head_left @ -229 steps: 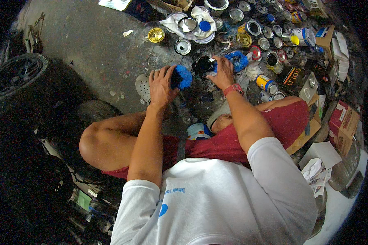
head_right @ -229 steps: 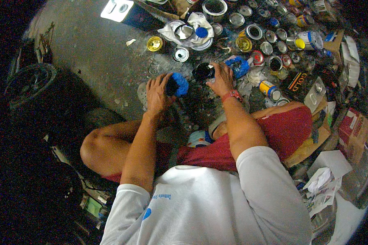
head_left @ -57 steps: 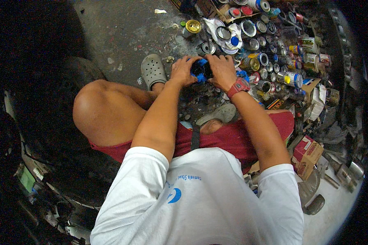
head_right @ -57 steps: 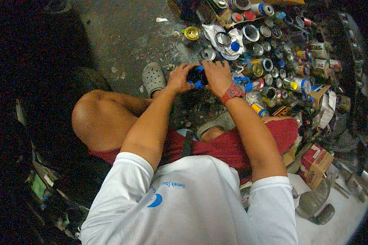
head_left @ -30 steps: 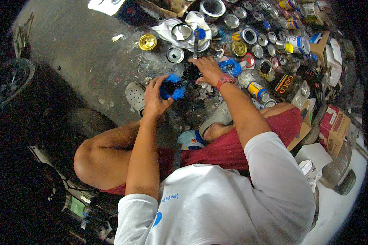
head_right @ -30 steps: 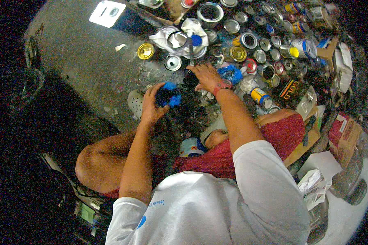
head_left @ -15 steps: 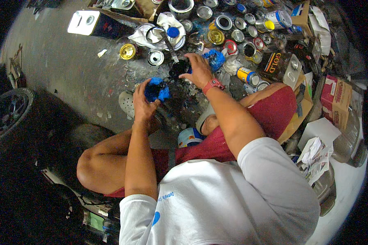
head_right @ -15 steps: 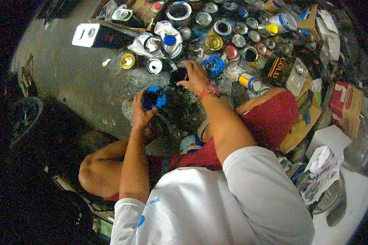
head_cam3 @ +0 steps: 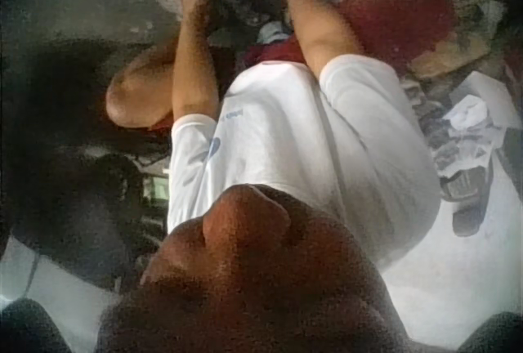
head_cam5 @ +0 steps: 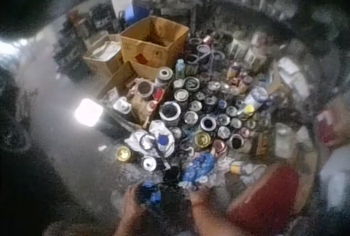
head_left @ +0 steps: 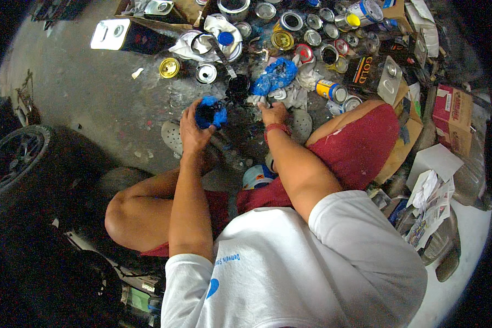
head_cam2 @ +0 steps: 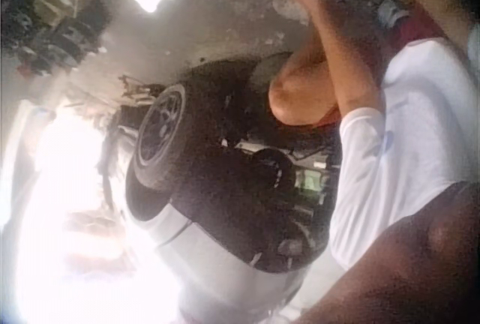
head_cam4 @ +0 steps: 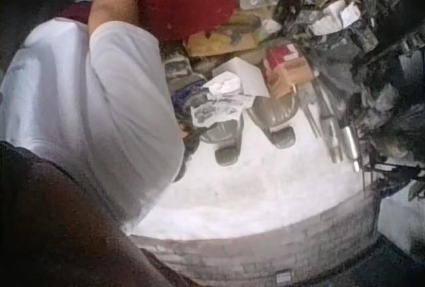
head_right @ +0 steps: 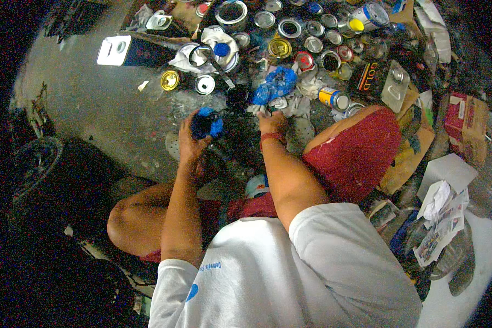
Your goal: The person sits on the floor mixing paint from multiple cans using a cloth and a stirrer, then pours the mixture into a spray gun. They connect the spray gun to an air hose and spray paint onto a car door.
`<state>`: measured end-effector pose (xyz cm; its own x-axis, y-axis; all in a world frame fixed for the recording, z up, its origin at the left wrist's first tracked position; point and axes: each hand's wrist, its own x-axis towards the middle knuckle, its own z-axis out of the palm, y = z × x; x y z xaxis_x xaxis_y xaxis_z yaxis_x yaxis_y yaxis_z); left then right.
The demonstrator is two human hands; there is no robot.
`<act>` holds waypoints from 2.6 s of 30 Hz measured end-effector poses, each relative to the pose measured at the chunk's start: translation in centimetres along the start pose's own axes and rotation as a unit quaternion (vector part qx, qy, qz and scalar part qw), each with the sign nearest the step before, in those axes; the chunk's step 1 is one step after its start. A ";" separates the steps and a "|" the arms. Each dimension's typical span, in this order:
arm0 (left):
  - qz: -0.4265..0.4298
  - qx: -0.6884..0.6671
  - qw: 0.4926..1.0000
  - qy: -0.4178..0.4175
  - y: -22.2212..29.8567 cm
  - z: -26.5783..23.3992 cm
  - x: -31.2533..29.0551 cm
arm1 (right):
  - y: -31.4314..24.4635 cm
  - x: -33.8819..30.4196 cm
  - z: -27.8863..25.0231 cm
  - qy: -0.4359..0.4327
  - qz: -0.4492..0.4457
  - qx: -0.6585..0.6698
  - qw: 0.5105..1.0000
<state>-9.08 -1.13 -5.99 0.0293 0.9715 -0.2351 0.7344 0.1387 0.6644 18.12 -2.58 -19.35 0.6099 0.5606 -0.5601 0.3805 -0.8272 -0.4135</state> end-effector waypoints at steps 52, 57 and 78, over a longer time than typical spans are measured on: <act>-0.014 -0.038 0.999 -0.011 0.2 -0.7 0.0 | 0.2 2.6 4.1 -0.038 -0.076 -0.083 0.993; -0.004 -0.025 1.000 -0.018 -0.1 -0.8 0.1 | 0.7 0.8 1.4 -0.027 -0.018 0.016 0.999; 0.005 -0.017 1.000 -0.012 -0.2 -1.0 -0.1 | 1.5 8.0 1.5 0.110 -0.056 -0.010 0.992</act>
<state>-9.87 -1.10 -5.37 0.0534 0.9681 -0.2447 0.7105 0.1353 0.6906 22.53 0.75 -25.55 0.6990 0.6287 -0.3407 0.4673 -0.7622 -0.4479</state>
